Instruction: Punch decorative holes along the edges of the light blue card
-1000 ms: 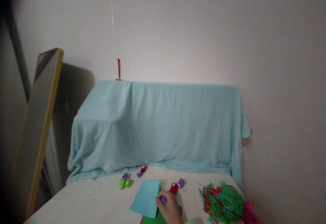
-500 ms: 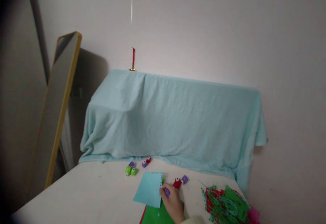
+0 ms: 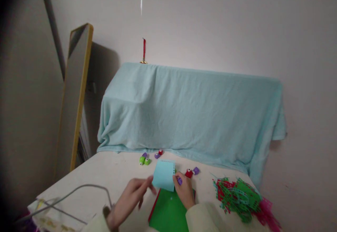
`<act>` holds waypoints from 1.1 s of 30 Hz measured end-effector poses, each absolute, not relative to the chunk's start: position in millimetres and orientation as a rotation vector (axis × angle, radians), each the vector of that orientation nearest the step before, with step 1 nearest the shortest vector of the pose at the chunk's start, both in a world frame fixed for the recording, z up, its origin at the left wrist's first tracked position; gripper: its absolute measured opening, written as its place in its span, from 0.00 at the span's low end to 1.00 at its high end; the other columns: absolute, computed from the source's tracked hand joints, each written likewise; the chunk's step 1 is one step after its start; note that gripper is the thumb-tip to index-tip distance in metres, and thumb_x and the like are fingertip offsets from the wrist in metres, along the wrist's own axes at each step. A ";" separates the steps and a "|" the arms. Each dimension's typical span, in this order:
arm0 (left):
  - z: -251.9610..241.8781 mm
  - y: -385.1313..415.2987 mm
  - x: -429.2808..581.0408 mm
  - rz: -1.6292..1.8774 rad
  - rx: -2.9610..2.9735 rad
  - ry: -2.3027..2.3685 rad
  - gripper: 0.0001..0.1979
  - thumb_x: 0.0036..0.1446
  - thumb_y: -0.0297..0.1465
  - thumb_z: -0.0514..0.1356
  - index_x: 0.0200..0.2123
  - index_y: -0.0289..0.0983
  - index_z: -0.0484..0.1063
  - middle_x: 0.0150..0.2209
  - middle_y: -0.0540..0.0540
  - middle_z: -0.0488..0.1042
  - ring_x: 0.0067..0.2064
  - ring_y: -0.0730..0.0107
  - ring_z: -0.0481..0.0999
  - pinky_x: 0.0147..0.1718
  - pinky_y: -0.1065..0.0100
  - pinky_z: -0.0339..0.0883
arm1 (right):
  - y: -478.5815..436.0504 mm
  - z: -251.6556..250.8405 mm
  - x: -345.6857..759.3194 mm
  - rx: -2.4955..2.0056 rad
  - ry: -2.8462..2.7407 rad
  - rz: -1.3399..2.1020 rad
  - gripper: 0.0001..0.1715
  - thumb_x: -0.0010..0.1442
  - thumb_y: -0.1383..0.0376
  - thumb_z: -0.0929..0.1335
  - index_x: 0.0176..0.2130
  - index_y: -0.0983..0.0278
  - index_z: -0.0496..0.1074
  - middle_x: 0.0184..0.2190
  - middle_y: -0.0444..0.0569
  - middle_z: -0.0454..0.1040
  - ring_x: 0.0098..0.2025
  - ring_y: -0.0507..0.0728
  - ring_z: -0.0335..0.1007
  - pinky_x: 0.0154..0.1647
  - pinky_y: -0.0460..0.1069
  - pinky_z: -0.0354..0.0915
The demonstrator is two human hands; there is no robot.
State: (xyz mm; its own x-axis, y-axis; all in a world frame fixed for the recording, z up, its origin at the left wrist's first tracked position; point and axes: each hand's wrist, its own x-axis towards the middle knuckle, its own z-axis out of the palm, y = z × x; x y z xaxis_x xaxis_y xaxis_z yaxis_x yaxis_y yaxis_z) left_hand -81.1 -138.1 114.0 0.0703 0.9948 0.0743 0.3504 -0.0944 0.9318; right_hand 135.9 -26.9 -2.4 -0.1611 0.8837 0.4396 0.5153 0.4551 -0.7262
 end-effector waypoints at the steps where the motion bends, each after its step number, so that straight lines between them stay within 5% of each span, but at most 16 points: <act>1: 113.4 -113.3 -71.3 1.200 1.572 1.352 0.29 0.58 0.52 0.46 0.29 0.37 0.77 0.21 0.49 0.71 0.19 0.72 0.66 0.19 0.72 0.58 | -27.4 -1.8 135.3 -1.195 -1.822 0.515 0.19 0.62 0.54 0.61 0.30 0.64 0.72 0.26 0.49 0.74 0.29 0.57 0.70 0.32 0.47 0.62; 4: 103.3 -52.6 -48.1 1.567 1.574 1.421 0.25 0.61 0.48 0.46 0.35 0.37 0.75 0.17 0.51 0.65 0.20 0.70 0.66 0.24 0.71 0.60 | -28.8 0.7 134.0 -1.209 -1.815 0.496 0.18 0.62 0.54 0.62 0.31 0.64 0.72 0.27 0.49 0.75 0.29 0.56 0.71 0.32 0.47 0.63; 10: 49.7 -3.1 -31.0 1.838 1.594 1.440 0.15 0.62 0.38 0.49 0.42 0.39 0.71 0.41 0.42 0.73 0.42 0.61 0.73 0.41 0.64 0.66 | -27.7 1.7 135.6 -1.260 -1.738 0.432 0.18 0.62 0.54 0.62 0.32 0.63 0.72 0.26 0.49 0.75 0.28 0.55 0.71 0.30 0.46 0.63; 15: 29.5 1.2 -36.2 1.849 1.725 1.497 0.14 0.63 0.37 0.50 0.47 0.38 0.67 0.45 0.41 0.70 0.50 0.59 0.68 0.54 0.56 0.58 | -25.5 2.0 138.7 -1.281 -1.688 0.392 0.16 0.60 0.56 0.63 0.32 0.64 0.72 0.26 0.50 0.75 0.29 0.56 0.70 0.31 0.46 0.63; 26: 5.3 19.4 -44.8 1.859 1.178 1.170 0.22 0.64 0.44 0.47 0.53 0.36 0.64 0.54 0.40 0.65 0.56 0.61 0.63 0.55 0.61 0.56 | -22.7 2.1 153.0 -1.208 -1.366 0.553 0.19 0.56 0.52 0.67 0.35 0.66 0.72 0.29 0.51 0.74 0.33 0.57 0.70 0.35 0.48 0.64; 33: 14.2 17.7 -35.7 1.634 0.695 0.752 0.29 0.58 0.54 0.49 0.55 0.42 0.63 0.56 0.43 0.66 0.58 0.59 0.65 0.54 0.58 0.60 | -32.1 13.3 140.1 -1.048 -1.078 0.955 0.19 0.49 0.52 0.73 0.33 0.64 0.70 0.22 0.41 0.66 0.18 0.47 0.54 0.16 0.43 0.48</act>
